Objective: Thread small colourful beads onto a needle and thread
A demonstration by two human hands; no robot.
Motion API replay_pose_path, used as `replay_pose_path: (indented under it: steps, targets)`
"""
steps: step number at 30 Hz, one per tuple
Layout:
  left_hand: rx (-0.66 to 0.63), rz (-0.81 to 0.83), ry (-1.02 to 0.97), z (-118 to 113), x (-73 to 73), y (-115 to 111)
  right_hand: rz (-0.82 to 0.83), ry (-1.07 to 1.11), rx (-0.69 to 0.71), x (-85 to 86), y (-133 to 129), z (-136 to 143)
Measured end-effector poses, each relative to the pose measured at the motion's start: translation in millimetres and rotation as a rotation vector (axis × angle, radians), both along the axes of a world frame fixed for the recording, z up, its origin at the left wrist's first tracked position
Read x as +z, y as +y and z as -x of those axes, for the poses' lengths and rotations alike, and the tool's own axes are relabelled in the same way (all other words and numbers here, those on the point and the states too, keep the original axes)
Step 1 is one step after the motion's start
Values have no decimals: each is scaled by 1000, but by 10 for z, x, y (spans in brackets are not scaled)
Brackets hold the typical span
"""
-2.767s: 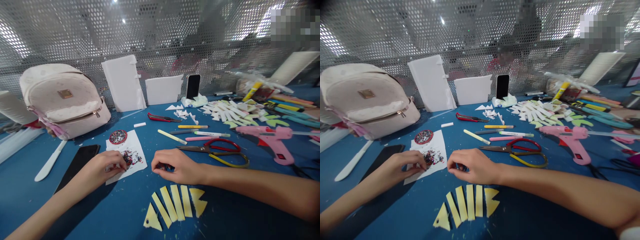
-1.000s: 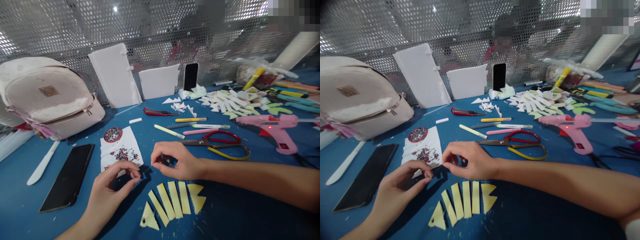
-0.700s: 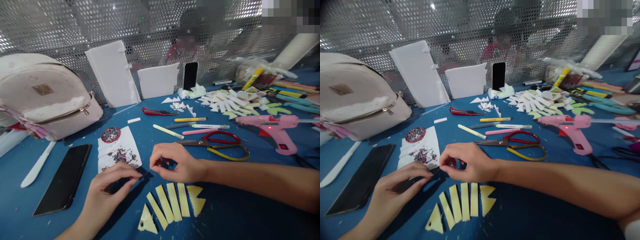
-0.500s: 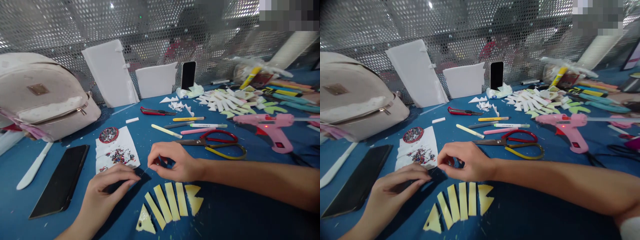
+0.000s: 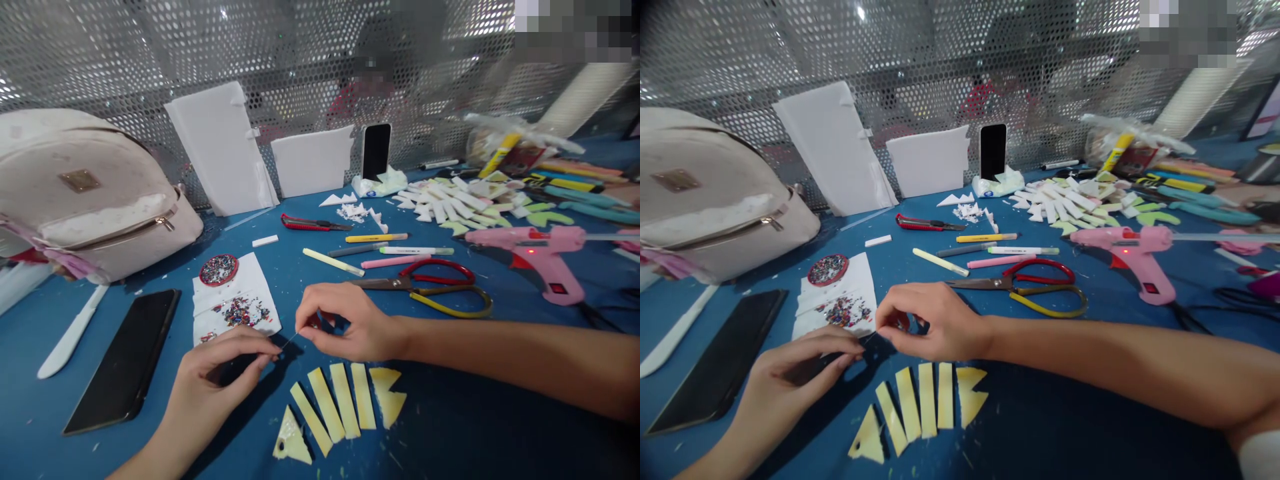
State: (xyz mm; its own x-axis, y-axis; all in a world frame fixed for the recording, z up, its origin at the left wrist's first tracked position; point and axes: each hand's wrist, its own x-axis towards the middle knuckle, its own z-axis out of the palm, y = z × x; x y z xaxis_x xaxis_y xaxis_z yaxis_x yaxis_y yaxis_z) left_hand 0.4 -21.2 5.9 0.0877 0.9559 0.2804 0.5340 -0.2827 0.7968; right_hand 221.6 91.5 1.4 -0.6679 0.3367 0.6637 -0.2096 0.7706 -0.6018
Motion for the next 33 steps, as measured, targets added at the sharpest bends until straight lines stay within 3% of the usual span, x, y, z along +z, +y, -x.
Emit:
replay_pose_path:
  steps: [16, 27, 30, 33]
  targets:
    - [45, 2, -43, -18, -5, 16, -9, 14, -26, 2, 5, 10]
    - [4, 34, -67, -18, -6, 13, -50, 33, -4, 4, -1, 17]
    - [-48, -17, 21, 18, 3, 21, -50, 24, -6, 13, -4, 16]
    - [-173, -113, 235, 108, 35, 46, -47, 27, -7, 8, -2, 16]
